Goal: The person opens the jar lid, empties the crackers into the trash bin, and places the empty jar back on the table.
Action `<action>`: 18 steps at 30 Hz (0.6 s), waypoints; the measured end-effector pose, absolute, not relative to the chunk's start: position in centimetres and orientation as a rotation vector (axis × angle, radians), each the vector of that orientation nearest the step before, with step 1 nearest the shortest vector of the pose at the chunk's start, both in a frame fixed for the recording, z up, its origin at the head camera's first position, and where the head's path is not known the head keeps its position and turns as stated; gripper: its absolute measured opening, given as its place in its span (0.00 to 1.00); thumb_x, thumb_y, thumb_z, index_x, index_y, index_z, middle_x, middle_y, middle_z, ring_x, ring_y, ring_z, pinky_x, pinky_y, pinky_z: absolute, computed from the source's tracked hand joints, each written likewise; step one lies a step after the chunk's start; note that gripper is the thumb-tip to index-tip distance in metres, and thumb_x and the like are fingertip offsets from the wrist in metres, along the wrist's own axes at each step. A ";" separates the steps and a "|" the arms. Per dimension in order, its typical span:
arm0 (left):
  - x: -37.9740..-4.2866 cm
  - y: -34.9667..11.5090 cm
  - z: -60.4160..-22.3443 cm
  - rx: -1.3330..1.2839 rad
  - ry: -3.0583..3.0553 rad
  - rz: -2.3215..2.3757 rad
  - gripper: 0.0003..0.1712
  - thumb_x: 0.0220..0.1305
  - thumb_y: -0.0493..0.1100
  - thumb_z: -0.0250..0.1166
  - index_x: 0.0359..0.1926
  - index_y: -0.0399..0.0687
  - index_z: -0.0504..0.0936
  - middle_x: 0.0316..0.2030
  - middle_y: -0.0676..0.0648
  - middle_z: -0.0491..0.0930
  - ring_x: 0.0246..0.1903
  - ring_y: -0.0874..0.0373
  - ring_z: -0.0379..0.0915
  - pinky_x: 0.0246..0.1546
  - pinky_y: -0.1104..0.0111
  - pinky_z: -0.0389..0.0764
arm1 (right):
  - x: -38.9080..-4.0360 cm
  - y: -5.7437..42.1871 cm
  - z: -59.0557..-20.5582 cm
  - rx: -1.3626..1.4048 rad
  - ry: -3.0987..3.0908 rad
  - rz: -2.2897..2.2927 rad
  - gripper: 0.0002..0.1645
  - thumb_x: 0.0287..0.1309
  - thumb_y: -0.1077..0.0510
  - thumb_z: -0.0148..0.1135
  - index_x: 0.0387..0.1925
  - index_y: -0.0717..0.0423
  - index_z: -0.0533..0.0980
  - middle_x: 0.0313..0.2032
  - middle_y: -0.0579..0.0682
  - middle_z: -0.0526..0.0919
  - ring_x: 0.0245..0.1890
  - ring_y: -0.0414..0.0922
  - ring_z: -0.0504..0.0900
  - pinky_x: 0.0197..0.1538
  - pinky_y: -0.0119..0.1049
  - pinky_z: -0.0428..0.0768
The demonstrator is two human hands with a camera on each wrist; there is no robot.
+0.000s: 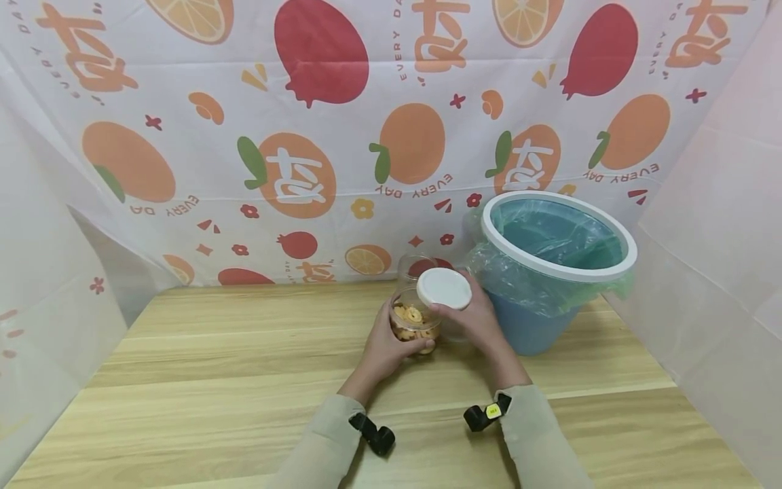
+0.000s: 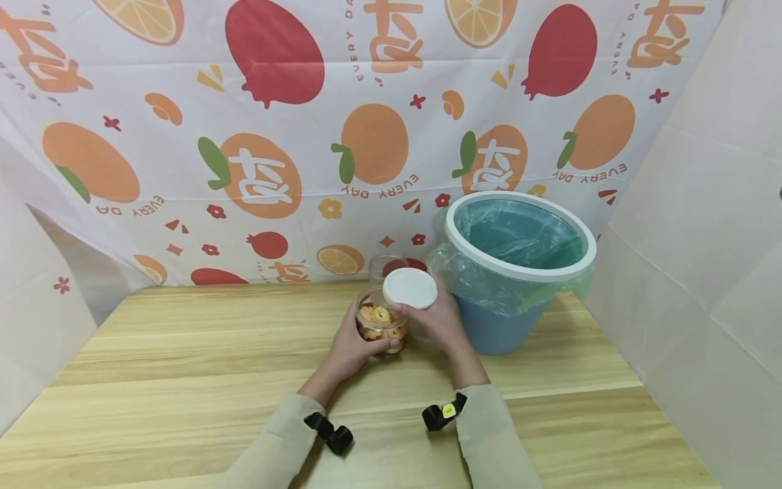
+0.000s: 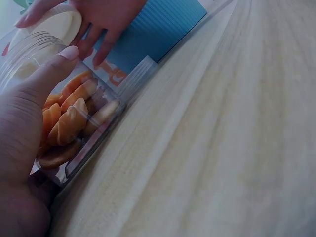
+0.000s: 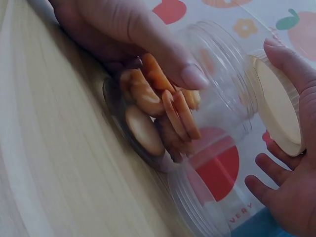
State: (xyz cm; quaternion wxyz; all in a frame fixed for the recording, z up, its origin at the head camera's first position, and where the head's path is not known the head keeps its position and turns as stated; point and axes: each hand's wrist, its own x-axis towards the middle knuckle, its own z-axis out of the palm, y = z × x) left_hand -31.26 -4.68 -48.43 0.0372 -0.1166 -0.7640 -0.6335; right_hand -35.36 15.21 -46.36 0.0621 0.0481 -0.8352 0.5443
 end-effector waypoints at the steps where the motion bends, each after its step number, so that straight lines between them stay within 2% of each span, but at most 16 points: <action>1: -31.0 -4.7 -48.1 -0.363 -2.346 -1.938 0.64 0.48 0.37 0.81 0.78 0.39 0.51 0.73 0.32 0.62 0.71 0.41 0.62 0.74 0.47 0.61 | -35.4 15.3 -46.4 0.139 -2.528 1.645 0.66 0.45 0.41 0.80 0.79 0.49 0.53 0.74 0.55 0.64 0.72 0.57 0.67 0.73 0.59 0.65; 5: -31.3 -4.7 -48.4 -0.352 -2.336 -1.937 0.64 0.47 0.38 0.82 0.79 0.41 0.51 0.73 0.34 0.61 0.71 0.42 0.62 0.75 0.48 0.61 | -35.5 15.7 -46.5 0.151 -2.530 1.643 0.65 0.46 0.42 0.80 0.79 0.48 0.53 0.75 0.56 0.63 0.72 0.57 0.66 0.74 0.58 0.65; 13: -31.5 -4.9 -48.5 -0.395 -2.335 -1.940 0.64 0.47 0.37 0.82 0.79 0.41 0.50 0.73 0.33 0.62 0.71 0.42 0.62 0.74 0.47 0.61 | -35.7 15.8 -47.0 0.145 -2.557 1.627 0.65 0.45 0.42 0.81 0.78 0.46 0.54 0.71 0.57 0.68 0.70 0.57 0.68 0.73 0.58 0.66; 18: -32.6 -4.9 -50.4 -0.395 -2.321 -1.929 0.65 0.46 0.41 0.83 0.79 0.48 0.52 0.72 0.36 0.63 0.70 0.45 0.63 0.74 0.48 0.62 | -35.7 16.3 -47.0 0.122 -2.550 1.634 0.65 0.45 0.43 0.81 0.78 0.48 0.53 0.71 0.58 0.67 0.70 0.57 0.68 0.73 0.58 0.66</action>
